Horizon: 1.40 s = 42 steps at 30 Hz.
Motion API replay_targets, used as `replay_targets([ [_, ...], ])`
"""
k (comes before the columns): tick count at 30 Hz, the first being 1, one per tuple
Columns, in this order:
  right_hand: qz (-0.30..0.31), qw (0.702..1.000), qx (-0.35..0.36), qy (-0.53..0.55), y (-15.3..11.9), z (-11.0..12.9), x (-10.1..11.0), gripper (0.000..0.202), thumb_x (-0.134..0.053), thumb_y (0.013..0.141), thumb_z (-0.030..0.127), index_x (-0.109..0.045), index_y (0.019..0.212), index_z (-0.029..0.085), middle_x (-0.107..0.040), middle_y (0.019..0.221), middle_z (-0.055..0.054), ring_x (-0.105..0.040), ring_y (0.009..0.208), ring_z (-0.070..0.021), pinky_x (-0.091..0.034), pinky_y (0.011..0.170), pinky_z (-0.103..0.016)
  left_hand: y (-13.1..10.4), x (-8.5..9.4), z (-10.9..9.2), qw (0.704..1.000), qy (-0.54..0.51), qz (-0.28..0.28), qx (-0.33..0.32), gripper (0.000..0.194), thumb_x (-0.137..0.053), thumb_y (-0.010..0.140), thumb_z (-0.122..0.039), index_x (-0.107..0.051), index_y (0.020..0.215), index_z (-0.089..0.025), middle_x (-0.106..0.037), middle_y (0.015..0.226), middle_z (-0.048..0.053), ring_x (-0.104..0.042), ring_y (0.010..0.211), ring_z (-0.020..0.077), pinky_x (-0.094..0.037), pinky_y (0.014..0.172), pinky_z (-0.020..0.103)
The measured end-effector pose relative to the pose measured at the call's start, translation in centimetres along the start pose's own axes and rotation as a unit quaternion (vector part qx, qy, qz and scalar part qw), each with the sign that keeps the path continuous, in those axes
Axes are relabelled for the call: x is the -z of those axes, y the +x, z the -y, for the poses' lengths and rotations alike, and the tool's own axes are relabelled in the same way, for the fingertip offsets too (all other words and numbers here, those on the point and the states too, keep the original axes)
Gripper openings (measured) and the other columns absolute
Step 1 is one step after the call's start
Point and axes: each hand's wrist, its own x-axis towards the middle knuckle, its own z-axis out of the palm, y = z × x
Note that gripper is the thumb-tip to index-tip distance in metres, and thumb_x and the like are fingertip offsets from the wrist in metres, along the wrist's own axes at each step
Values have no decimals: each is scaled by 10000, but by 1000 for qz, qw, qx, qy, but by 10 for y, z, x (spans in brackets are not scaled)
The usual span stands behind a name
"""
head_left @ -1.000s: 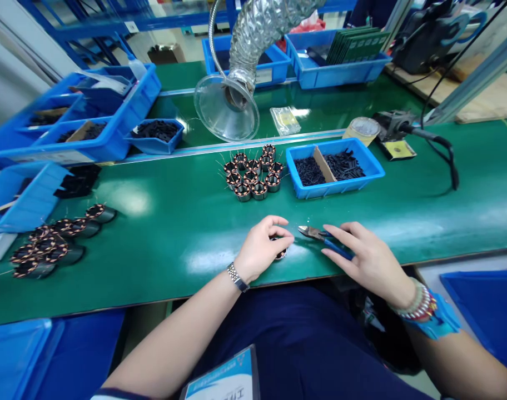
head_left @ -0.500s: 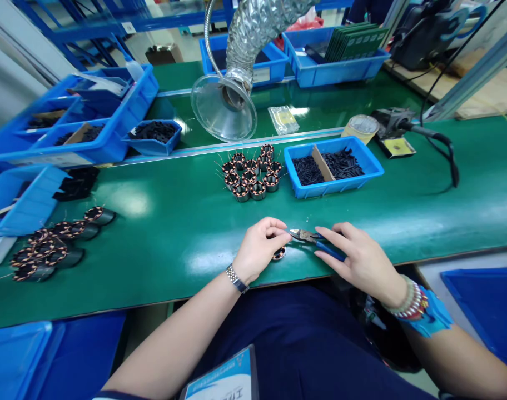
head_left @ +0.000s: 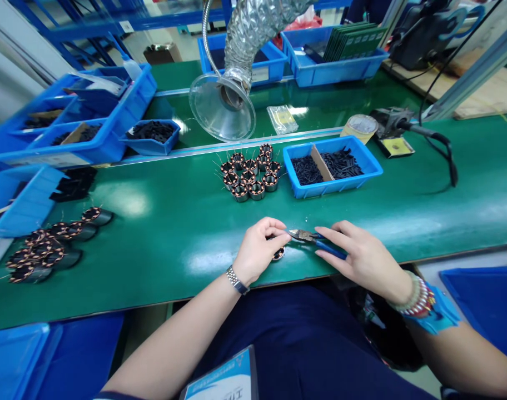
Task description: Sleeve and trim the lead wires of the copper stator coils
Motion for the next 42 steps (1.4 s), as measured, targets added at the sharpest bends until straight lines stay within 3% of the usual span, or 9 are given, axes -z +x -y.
replay_targets([
  [13, -5, 1000, 1, 13, -2, 1, -2, 369, -447, 832, 371, -497, 1136, 169, -539, 891, -79, -533, 764, -163, -469, 688, -305, 1, -2, 0, 1000, 7, -4, 6, 183, -626, 674, -237, -528, 808, -159, -598, 655, -20, -470, 473, 56, -335, 437, 166],
  [16, -43, 999, -20, 16, -2, -2, -3, 382, -455, 828, 380, -494, 1144, 169, -541, 887, -76, -529, 751, -159, -463, 673, -290, 1, 1, 1, 1000, 17, -3, -13, 250, -623, 688, -253, -507, 892, -167, -619, 710, -1, -536, 573, 90, -405, 538, 205],
  [19, -42, 998, -35, -23, -3, -10, -1, 415, -455, 820, 409, -499, 1150, 161, -541, 885, -84, -523, 731, -163, -444, 649, -290, -5, 10, 0, 994, 76, -34, -76, 458, -663, 662, -256, -441, 1057, -193, -615, 939, 51, -567, 825, 146, -433, 749, 279],
  [22, -18, 995, -8, -97, -6, -19, 4, 423, -468, 805, 426, -519, 1141, 174, -538, 928, -104, -517, 797, -199, -406, 678, -321, -20, 25, -5, 959, 227, -66, -155, 500, -690, 641, -280, -459, 1080, -221, -544, 1070, 65, -518, 943, 180, -400, 847, 324],
  [27, 31, 979, 10, -199, -7, -24, 16, 362, -471, 808, 380, -531, 1130, 228, -541, 958, -104, -502, 829, -227, -327, 751, -390, -39, 39, -5, 876, 432, 5, -214, 304, -589, 750, -263, -520, 1044, -226, -523, 1013, 59, -484, 945, 192, -404, 840, 349],
  [31, -12, 979, -15, -204, -8, -35, 18, 403, -470, 803, 419, -507, 1154, 224, -531, 996, -105, -500, 870, -228, -323, 758, -374, -38, 32, 0, 835, 508, 34, -208, 182, -538, 789, -263, -580, 963, -230, -538, 937, 53, -486, 876, 192, -422, 776, 341],
  [35, -65, 969, -89, -222, -11, -62, 13, 425, -462, 798, 455, -519, 1137, 206, -541, 969, -105, -517, 826, -217, -342, 703, -337, -27, 31, -2, 818, 533, 40, -213, 95, -563, 770, -285, -613, 817, -219, -558, 866, 34, -504, 821, 184, -428, 737, 324],
  [37, -79, 958, -137, -237, -14, -76, 9, 424, -458, 798, 464, -529, 1122, 201, -545, 957, -108, -524, 818, -217, -344, 671, -321, -16, 42, -6, 821, 527, 15, -219, 76, -574, 761, -270, -609, 802, -216, -560, 867, 26, -518, 811, 173, -433, 734, 309],
  [42, -94, 940, -215, -246, -19, -96, -3, 433, -447, 794, 486, -535, 1109, 203, -550, 963, -117, -528, 864, -233, -339, 640, -313, 24, 79, -14, 831, 507, -118, -194, 61, -624, 711, -194, -598, 765, -184, -544, 826, 20, -538, 702, 135, -447, 671, 265],
])
